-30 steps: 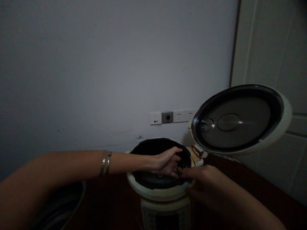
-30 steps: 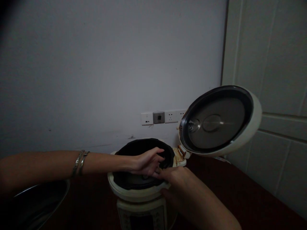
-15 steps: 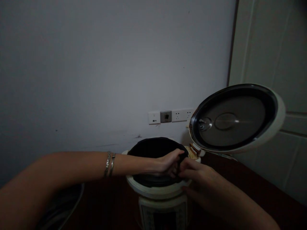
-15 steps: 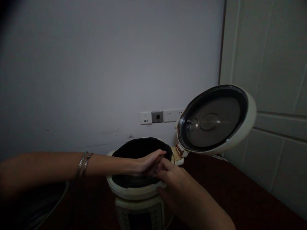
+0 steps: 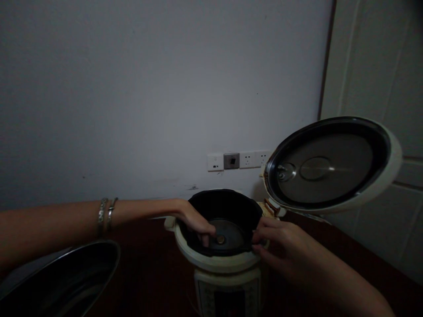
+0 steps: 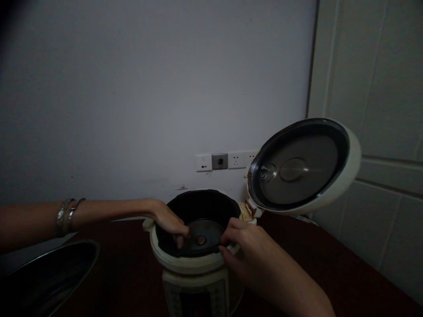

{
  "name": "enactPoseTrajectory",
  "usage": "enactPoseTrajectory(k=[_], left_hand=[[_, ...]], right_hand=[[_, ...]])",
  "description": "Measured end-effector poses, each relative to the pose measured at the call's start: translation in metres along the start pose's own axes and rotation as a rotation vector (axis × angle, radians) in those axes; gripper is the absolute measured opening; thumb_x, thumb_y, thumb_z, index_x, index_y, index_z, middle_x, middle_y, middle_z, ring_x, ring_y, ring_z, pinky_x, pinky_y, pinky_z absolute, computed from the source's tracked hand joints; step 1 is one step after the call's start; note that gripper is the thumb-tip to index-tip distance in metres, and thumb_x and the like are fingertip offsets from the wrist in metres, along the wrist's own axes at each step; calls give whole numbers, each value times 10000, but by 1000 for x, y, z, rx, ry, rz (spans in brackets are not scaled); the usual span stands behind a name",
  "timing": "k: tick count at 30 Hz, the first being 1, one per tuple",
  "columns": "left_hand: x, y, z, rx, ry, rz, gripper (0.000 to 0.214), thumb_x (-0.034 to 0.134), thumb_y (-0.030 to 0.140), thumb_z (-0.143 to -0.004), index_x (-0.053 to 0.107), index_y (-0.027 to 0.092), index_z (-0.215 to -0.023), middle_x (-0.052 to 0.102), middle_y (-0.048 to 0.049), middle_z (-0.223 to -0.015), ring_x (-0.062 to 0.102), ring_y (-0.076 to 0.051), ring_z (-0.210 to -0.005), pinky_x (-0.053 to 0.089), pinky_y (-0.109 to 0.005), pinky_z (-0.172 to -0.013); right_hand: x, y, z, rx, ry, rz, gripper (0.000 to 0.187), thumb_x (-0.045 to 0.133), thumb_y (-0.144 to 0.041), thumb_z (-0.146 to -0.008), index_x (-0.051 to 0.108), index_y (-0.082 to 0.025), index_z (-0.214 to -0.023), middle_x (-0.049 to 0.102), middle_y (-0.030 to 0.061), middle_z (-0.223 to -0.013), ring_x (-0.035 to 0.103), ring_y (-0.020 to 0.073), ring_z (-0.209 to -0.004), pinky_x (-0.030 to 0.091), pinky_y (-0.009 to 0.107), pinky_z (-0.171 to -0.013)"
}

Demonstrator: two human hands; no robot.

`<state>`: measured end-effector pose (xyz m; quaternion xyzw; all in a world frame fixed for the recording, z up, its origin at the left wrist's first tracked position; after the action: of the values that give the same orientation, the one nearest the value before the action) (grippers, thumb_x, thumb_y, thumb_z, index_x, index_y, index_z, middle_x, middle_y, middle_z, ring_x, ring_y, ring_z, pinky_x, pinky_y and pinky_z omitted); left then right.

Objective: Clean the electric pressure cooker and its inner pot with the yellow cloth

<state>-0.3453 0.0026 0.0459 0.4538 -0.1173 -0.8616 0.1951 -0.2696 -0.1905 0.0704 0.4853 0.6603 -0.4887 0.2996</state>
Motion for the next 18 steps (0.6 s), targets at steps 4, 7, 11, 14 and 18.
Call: enactPoseTrajectory(k=[4, 7, 11, 14, 18], left_hand=[[-8, -19, 9, -198, 5, -239, 416, 396, 394, -834, 701, 183, -644, 703, -91, -741, 623, -216, -788, 458, -349, -823], [-20, -29, 11, -218, 224, -445, 347, 501, 433, -776, 677, 189, -605, 706, -113, -727, 631, -253, -819, 428, -402, -874], [-31, -34, 9, -59, 410, -529, 191, 575, 385, -717, 663, 243, -624, 731, -43, -877, 582, -236, -1068, 273, -402, -1041], [-34, -32, 11, 13, 477, -545, 120, 593, 349, -688, 660, 267, -630, 727, -3, -962, 541, -220, -1152, 210, -387, -1078], [-28, -24, 22, -71, 448, -573, 200, 572, 354, -689, 631, 254, -526, 728, -24, -724, 638, -233, -934, 284, -389, -1038]], right_hand=[[-3, 0, 0, 1, 12, 23, 191, 508, -157, -819, 692, -187, -863, 623, 47, -867, 587, 136, -755, 442, 245, -666], [-3, 1, 1, 2, 11, 12, 193, 505, -178, -835, 696, -191, -858, 618, 47, -874, 585, 132, -762, 438, 242, -677], [-1, 1, 1, 9, 15, 26, 185, 519, -176, -826, 699, -199, -861, 616, 38, -862, 580, 130, -745, 428, 241, -656], [0, 1, 0, 20, 26, 51, 187, 512, -172, -825, 698, -191, -834, 613, 39, -833, 579, 136, -728, 419, 250, -639], [2, 2, -1, 34, 29, 69, 196, 497, -173, -829, 693, -180, -835, 612, 49, -834, 580, 144, -722, 416, 257, -627]])
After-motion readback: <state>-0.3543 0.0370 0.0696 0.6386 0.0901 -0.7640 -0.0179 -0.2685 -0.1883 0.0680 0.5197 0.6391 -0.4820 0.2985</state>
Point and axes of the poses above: each hand's wrist, its own z-axis away from the middle knuckle, its own x-axis out of the palm, y = z × x, the point moved 4 cm from there along -z, towards the middle knuckle
